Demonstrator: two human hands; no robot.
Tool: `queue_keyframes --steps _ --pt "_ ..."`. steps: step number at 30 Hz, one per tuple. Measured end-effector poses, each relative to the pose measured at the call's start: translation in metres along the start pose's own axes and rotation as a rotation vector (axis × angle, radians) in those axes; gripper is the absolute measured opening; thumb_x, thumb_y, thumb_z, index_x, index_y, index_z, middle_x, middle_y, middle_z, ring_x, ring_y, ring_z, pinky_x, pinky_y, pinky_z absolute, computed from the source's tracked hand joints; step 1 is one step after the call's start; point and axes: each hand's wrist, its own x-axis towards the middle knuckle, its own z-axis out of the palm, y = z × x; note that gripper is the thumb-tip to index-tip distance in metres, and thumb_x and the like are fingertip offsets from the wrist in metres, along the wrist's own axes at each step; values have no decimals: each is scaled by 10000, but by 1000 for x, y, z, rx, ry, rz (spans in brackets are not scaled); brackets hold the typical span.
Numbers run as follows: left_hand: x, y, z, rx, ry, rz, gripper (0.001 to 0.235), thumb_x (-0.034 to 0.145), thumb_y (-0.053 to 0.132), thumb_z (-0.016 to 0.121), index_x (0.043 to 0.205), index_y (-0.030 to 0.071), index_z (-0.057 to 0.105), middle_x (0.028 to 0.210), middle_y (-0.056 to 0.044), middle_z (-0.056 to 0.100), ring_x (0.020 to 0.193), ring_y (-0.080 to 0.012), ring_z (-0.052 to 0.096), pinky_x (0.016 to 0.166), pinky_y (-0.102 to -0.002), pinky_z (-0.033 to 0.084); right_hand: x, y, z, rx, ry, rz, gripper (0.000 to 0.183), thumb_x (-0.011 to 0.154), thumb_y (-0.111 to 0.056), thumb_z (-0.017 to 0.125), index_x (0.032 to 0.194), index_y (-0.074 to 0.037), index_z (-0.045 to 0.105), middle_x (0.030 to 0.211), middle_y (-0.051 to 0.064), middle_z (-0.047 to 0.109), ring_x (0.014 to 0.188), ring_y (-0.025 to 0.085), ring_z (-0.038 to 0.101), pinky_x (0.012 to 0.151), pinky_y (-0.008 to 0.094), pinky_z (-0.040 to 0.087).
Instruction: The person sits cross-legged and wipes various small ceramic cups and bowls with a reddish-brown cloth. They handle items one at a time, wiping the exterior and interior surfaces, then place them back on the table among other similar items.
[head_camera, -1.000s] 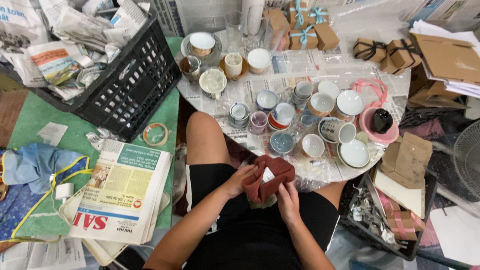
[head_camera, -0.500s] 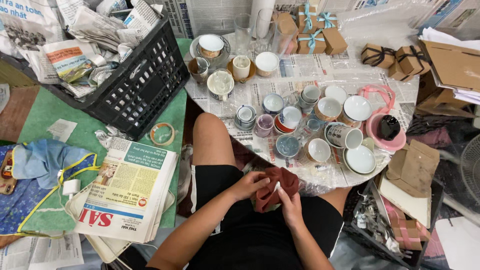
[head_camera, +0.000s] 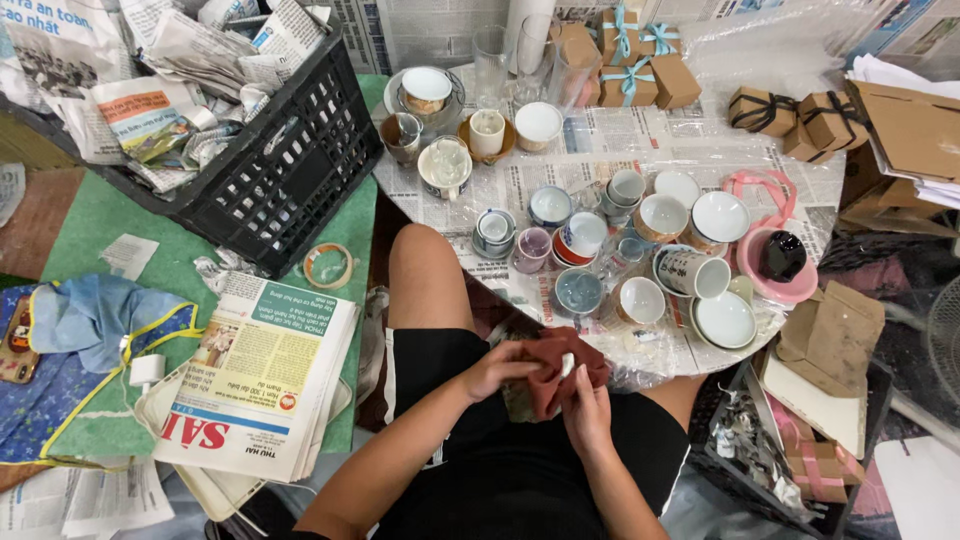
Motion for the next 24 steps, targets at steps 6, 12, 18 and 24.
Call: queue_keyframes --steps 6,12,18,24 --pt "10 -27 -14 5 166 -91 414 993 292 673 1295 10 650 1172 -72 704 1046 -140 660 928 -315 526 -2 26 -35 -292 -164 -69 463 970 -112 619 1411 -56 490 1331 64 588 1225 180 571 1048 385 441" --pt "14 -36 -24 164 155 -106 363 1017 306 661 1221 9 697 1046 -31 729 909 -93 658 792 -274 523 5 31 -38 -408 -171 -127 535 1018 -122 621 1497 1 417 1447 137 538 1305 233 542 1113 406 425" --pt "8 -15 -16 -19 -20 -61 374 1024 283 658 1268 0 671 1127 -41 736 1001 -111 683 910 -272 540 2 0 7 -248 -149 -80 584 1002 -199 566 1531 -85 346 1497 113 494 1369 247 513 1129 438 421" --pt "0 0 -9 -203 -62 -69 477 1002 243 688 1393 -2 568 1290 -55 663 1167 -135 645 1003 -294 513 -5 -11 17 -34 -130 -29 492 1067 -197 506 1519 -28 406 1490 144 503 1357 274 513 1127 452 409"
